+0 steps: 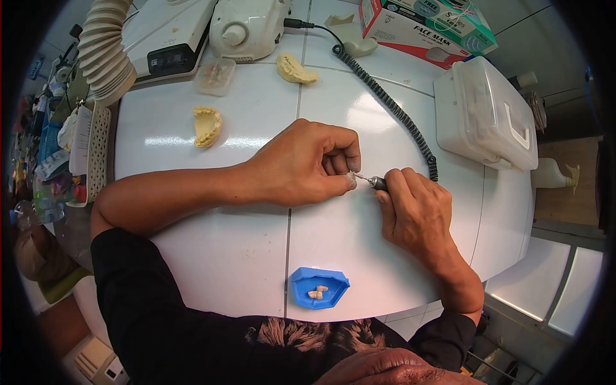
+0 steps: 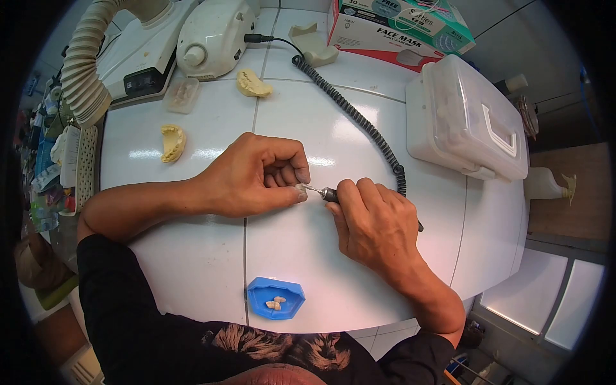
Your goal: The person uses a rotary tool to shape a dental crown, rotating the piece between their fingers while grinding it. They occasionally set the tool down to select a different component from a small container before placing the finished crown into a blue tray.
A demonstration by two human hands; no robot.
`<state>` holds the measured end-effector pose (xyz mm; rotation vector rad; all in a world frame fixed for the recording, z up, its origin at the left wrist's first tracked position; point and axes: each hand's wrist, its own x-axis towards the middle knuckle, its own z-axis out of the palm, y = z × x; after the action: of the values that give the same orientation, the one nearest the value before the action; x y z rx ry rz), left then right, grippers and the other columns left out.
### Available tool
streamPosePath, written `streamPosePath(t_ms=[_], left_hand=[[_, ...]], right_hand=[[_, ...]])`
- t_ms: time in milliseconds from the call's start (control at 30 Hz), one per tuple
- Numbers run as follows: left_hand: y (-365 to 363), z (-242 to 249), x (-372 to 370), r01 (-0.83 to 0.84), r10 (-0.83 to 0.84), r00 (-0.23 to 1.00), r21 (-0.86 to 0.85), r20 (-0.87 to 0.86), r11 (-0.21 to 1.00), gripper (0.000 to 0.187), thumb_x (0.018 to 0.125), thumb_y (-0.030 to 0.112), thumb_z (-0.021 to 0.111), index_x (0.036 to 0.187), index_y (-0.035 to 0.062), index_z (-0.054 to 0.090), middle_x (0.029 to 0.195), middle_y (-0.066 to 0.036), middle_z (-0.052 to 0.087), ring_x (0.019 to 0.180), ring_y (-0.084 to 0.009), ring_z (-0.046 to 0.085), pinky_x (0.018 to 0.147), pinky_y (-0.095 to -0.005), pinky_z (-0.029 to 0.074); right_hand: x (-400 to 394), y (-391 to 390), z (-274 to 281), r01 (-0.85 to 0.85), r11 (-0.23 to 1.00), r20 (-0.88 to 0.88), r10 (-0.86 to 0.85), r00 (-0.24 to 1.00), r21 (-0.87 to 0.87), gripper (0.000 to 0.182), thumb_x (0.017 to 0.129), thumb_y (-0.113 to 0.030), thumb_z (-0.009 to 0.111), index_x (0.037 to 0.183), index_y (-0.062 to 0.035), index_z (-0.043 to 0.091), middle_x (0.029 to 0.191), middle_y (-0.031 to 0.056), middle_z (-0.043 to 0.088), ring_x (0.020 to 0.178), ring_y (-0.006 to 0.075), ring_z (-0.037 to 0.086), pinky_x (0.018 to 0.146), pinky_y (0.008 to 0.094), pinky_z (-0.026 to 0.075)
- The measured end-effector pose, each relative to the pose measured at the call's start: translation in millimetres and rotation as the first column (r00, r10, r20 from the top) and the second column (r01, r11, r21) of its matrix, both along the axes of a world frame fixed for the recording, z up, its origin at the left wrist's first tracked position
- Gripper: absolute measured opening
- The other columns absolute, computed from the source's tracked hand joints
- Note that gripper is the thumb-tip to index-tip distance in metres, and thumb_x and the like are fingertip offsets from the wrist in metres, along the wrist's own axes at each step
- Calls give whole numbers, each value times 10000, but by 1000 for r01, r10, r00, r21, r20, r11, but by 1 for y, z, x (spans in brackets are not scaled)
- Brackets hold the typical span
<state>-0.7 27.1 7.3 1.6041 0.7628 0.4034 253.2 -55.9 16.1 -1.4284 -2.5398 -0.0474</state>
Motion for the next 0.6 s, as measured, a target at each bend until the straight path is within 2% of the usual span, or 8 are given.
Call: streamPosePath(t_ms=[600], left_hand=[[-1, -2, 0, 7, -5, 1000, 48, -28, 999, 161, 935, 89, 822, 1022, 7, 714, 882, 5, 692, 809, -48, 639, 702, -219, 531]], right_hand=[[-2, -1, 2, 0, 1000, 36, 0, 999, -10, 247, 967, -246, 806, 947, -84, 620, 781, 54, 554, 654, 238, 632, 584, 384, 503]])
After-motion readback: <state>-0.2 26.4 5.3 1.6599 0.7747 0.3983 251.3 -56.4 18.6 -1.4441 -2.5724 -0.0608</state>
